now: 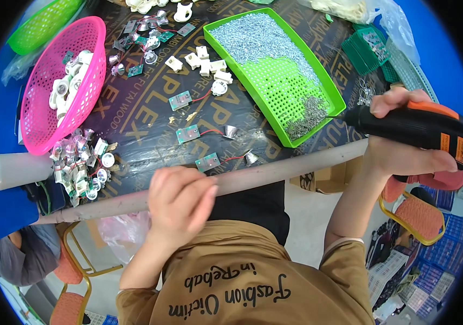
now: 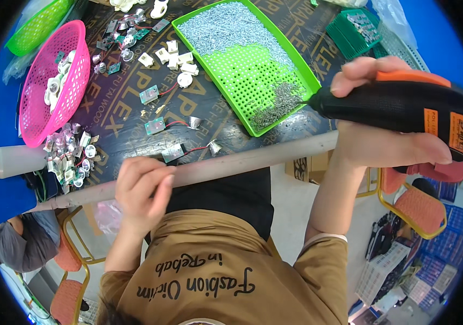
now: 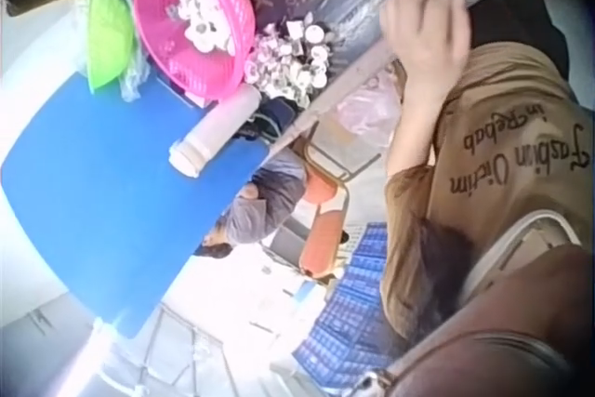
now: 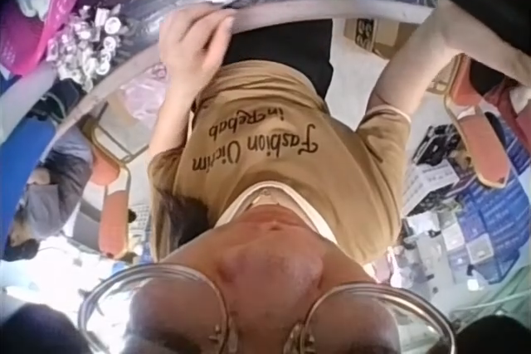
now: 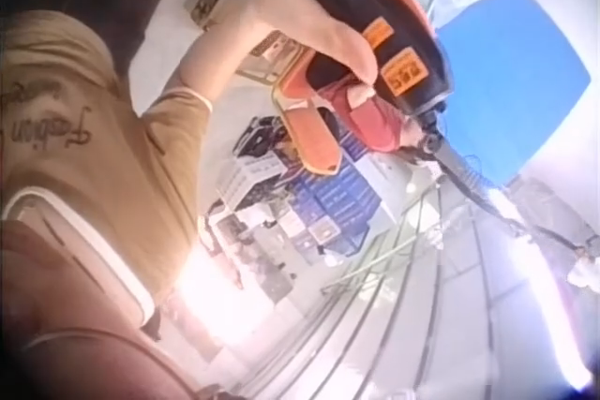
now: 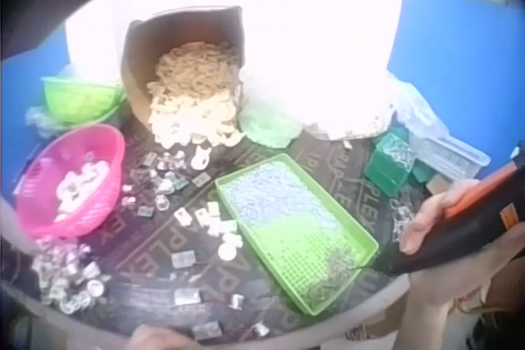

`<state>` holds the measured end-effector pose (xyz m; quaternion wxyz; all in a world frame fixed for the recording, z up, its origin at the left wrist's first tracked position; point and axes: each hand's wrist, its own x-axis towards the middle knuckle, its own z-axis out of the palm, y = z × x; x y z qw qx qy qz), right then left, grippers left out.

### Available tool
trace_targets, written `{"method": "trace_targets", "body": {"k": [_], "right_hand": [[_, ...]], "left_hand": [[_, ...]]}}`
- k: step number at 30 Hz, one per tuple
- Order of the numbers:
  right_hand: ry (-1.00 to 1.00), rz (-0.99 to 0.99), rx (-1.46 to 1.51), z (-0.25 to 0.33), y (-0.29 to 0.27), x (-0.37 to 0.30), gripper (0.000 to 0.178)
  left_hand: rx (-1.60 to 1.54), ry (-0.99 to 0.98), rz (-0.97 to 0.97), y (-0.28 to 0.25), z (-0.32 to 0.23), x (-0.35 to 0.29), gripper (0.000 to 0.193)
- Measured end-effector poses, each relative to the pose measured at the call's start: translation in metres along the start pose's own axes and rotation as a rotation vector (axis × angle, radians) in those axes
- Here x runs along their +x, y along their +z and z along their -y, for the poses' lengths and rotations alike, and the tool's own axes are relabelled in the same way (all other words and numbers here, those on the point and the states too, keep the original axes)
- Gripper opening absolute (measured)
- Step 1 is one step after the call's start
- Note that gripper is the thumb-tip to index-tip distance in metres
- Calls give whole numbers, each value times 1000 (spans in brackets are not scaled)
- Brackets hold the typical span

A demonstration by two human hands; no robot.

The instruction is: Assembling small electronic modules into plastic housings using an electric screwdriver.

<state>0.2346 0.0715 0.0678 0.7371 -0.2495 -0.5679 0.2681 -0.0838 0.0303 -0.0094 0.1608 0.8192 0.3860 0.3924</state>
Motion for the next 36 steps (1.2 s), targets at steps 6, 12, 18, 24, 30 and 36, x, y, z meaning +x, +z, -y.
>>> {"method": "trace_targets", "body": {"k": [6,12,18,24,30,36], "right_hand": [[59,0,43,-20,8,-6,112],[-35,-38,-8,-47,17,0,96],[-88,-22,122,-63,25,3,91],[-8,-120,-49,-65,29,2,89],[1,-148,-94,-68,30,2,89],[18,-151,-147,-65,31,1,89]], "left_hand": [[-41,-170,-96,-6,15,-12,9],[-76,-169,-126,-3,15,-10,6],[-92,-170,-138,-3,16,-11,5],[-88,-172,-136,-4,16,-12,5],[-101,-183,-140,-4,18,-12,5],[-94,-178,-138,-5,17,-12,4]]}}
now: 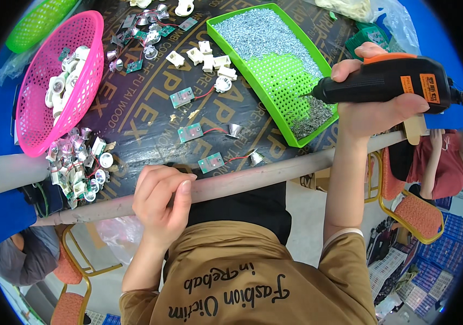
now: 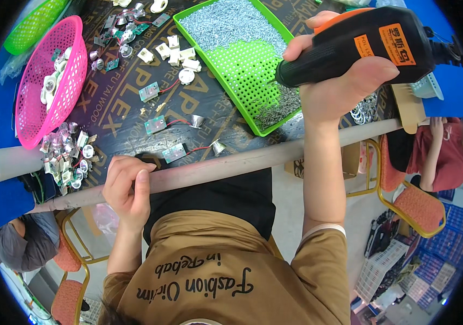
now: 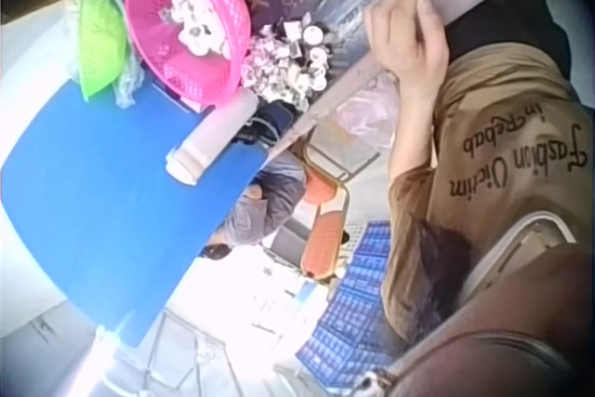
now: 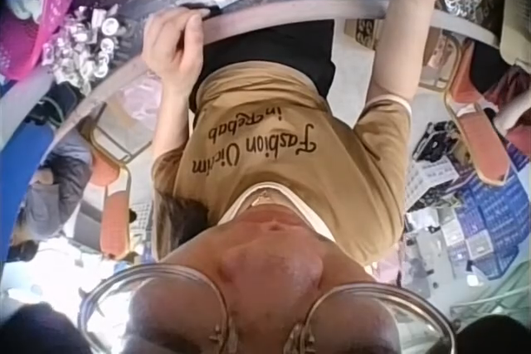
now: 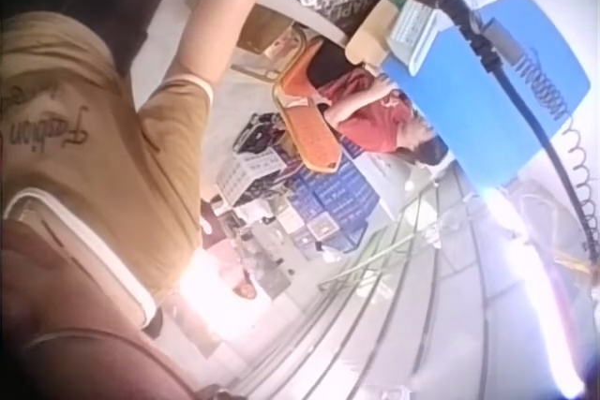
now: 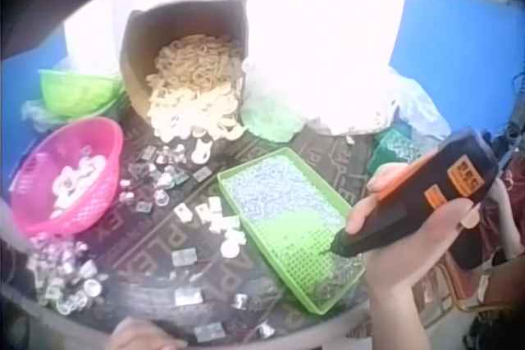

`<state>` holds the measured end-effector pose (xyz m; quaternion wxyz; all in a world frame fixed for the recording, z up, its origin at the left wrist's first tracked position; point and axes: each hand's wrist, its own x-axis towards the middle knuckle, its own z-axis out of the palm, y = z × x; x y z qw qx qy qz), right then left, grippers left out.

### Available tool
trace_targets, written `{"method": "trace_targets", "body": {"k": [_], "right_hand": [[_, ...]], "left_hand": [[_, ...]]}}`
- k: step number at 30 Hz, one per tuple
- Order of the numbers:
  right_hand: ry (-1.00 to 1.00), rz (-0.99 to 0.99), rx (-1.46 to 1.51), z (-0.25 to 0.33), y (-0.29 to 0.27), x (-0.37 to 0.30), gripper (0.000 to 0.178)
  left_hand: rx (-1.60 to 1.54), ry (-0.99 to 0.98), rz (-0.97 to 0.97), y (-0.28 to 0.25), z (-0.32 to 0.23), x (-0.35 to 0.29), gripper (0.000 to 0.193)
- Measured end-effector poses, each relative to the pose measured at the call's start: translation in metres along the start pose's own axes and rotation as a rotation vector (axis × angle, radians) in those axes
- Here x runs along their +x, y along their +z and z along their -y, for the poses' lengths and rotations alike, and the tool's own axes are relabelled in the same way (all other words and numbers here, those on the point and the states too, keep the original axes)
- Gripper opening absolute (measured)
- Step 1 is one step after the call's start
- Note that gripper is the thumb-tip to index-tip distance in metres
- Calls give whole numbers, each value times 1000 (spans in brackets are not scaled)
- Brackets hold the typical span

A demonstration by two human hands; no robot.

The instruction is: Assembling small electronic modules into plastic housings using an electric screwdriver.

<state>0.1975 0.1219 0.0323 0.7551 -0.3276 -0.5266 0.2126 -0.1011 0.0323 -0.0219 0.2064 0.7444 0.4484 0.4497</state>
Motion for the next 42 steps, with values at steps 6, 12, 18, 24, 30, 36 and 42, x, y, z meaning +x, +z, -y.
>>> {"method": "trace_targets", "body": {"k": [6,12,18,24,30,36,42], "right_hand": [[-36,-30,107,-7,3,0,88],[-37,190,260,7,-20,16,97],[163,318,334,57,-2,2,102],[216,510,387,74,47,-31,99],[240,588,362,57,67,-41,102],[258,637,331,48,73,-44,108],[255,669,333,45,77,-42,108]], "left_hand": [[-54,-36,7,-5,0,-1,4],[-204,-244,12,-10,-2,0,9],[-53,-155,162,3,-2,9,32],[-11,-102,180,17,-4,11,29],[-54,-161,200,20,-3,10,24],[-106,-220,200,21,0,12,21],[-76,-248,190,22,0,14,21]]}}
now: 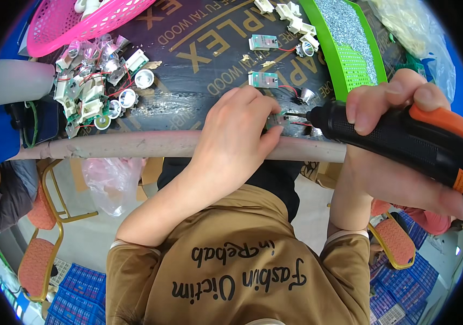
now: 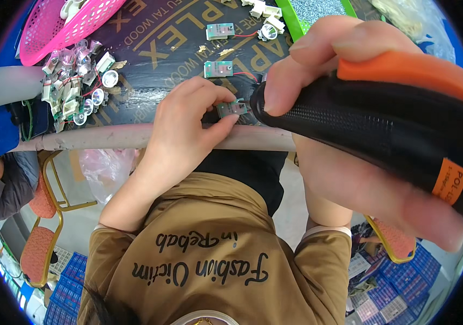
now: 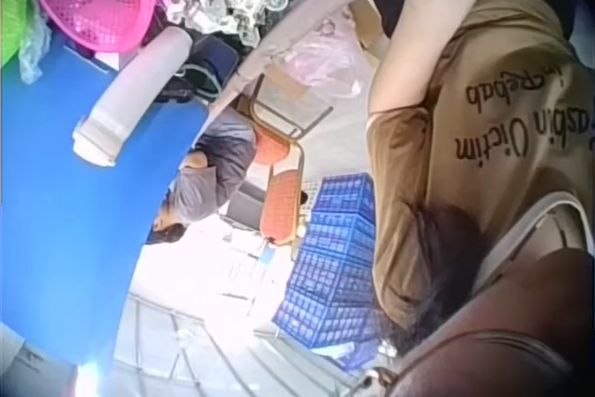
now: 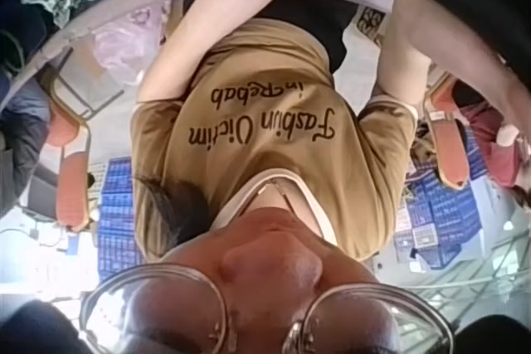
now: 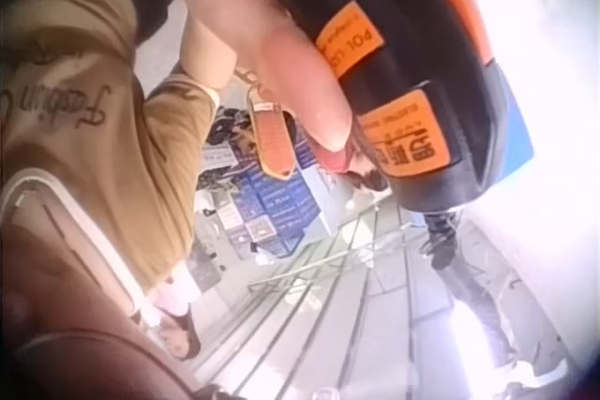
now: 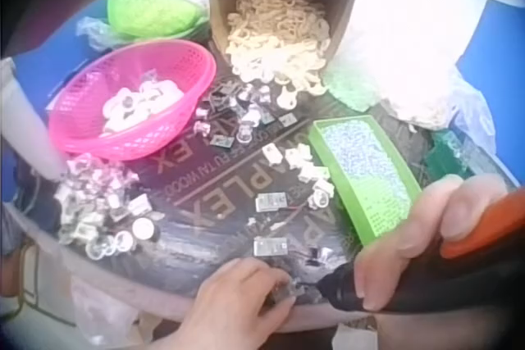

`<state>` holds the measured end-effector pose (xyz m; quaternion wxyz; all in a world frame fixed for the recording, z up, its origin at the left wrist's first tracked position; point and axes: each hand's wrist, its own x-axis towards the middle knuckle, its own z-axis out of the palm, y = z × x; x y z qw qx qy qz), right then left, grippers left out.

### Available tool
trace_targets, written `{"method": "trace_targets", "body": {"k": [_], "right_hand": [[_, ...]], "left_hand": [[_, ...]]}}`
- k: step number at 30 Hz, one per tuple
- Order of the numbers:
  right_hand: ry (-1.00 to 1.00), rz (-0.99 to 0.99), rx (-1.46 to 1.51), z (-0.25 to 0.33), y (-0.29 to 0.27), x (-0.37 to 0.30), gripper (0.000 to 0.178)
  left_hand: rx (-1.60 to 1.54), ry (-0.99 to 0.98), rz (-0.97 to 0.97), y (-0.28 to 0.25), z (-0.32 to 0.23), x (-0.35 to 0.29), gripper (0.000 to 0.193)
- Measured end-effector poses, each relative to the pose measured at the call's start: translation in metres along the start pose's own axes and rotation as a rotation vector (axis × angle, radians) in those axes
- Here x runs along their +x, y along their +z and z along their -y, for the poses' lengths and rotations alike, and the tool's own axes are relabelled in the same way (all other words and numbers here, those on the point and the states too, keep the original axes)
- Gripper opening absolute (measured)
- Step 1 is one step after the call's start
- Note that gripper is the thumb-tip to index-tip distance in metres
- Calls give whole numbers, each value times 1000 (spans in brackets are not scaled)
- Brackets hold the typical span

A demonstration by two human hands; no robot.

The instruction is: Assembling small electronic modules into plastic housings using an electric screwdriver.

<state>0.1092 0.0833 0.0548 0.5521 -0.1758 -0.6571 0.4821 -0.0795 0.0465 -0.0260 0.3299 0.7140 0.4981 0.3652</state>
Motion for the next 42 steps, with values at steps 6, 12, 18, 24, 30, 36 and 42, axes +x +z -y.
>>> {"method": "trace_targets", "body": {"k": [6,12,18,24,30,36,42], "right_hand": [[-3,20,-8,-3,0,2,109],[-33,3,-29,-2,3,-1,109],[-18,-25,-43,2,4,-2,110],[-12,-8,-52,3,6,2,110],[-7,14,-61,5,9,5,111],[2,48,-72,5,11,7,112],[14,102,-122,2,8,7,112]], "left_hand": [[-8,-25,20,-1,-1,1,21],[-31,-46,58,-2,-4,2,19],[23,-41,39,0,-6,2,17],[5,-39,53,-2,-6,2,17],[-16,-36,41,-1,-4,1,18],[-20,-78,64,-2,-6,3,19],[-24,-95,83,-4,-7,4,19]]}}
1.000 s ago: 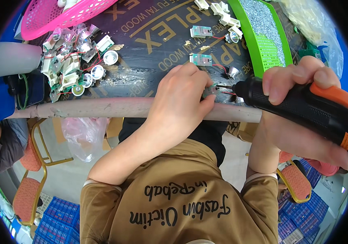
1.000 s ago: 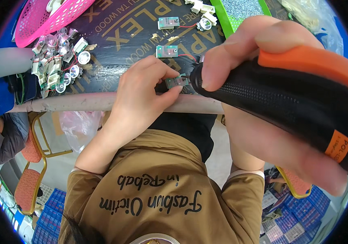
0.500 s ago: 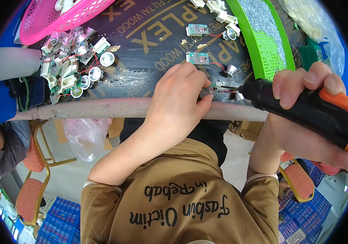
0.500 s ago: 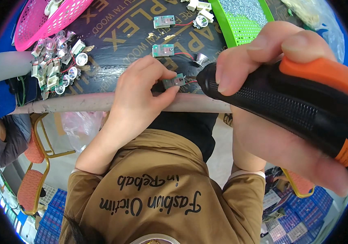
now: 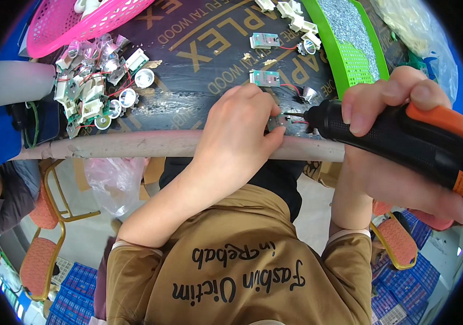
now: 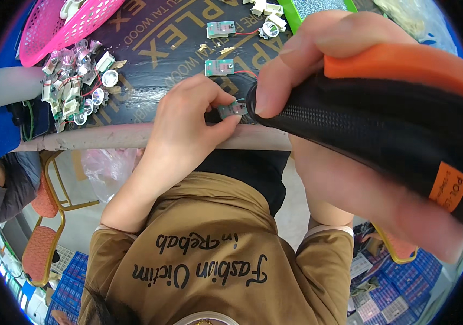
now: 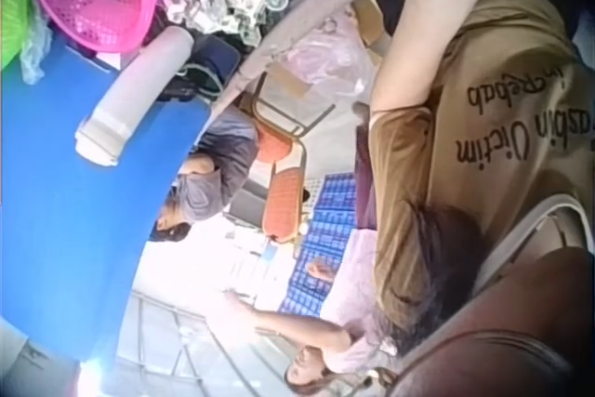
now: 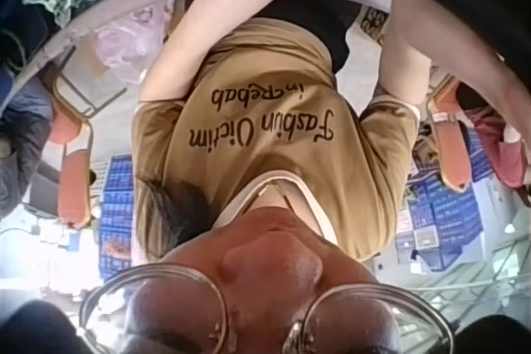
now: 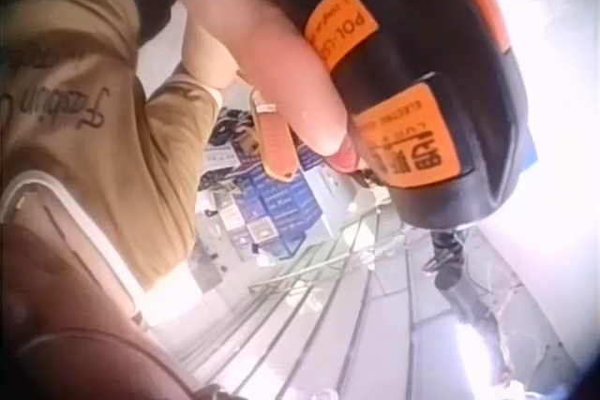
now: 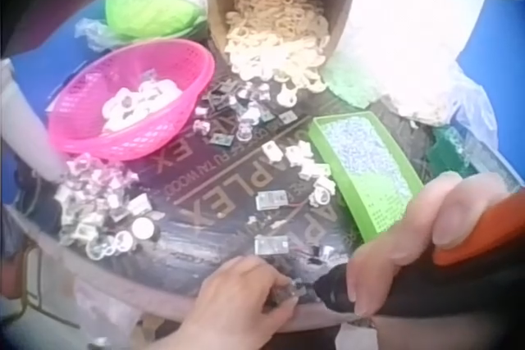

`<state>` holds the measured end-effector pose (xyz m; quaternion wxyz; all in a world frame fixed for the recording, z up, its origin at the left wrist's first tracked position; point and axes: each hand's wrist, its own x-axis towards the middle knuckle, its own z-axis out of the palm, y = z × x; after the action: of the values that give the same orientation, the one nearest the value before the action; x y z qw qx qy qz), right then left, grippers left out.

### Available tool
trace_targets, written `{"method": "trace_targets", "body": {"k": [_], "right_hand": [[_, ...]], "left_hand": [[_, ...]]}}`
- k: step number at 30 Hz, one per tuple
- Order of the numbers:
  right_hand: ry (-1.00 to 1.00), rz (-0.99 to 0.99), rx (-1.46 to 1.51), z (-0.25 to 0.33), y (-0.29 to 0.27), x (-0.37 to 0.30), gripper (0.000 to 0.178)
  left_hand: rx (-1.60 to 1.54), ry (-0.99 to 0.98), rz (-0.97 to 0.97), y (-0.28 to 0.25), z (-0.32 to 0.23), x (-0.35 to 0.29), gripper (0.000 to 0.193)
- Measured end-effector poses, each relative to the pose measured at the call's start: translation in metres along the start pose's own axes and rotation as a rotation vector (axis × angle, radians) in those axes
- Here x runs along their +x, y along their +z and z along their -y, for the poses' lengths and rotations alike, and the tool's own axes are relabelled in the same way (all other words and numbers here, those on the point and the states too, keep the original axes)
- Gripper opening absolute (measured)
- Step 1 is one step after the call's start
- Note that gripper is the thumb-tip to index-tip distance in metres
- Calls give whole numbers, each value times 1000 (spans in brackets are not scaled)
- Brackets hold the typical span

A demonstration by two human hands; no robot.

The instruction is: Assembling small electronic modules into plastic housings using an electric screwdriver.

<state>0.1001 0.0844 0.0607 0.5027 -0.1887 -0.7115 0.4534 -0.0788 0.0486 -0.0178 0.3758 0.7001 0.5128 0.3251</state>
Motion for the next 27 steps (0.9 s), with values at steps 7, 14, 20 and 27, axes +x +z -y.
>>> {"method": "trace_targets", "body": {"k": [7,14,20,27], "right_hand": [[-14,-63,98,-9,-4,-5,112],[-12,-78,163,-11,0,-5,108],[-28,-59,209,-8,-2,-4,105],[-64,-57,254,-2,-7,-3,101]], "left_hand": [[31,11,13,-1,0,0,18],[48,28,4,-1,1,-1,19],[30,29,1,0,2,0,18],[39,102,-50,2,8,2,20]]}}
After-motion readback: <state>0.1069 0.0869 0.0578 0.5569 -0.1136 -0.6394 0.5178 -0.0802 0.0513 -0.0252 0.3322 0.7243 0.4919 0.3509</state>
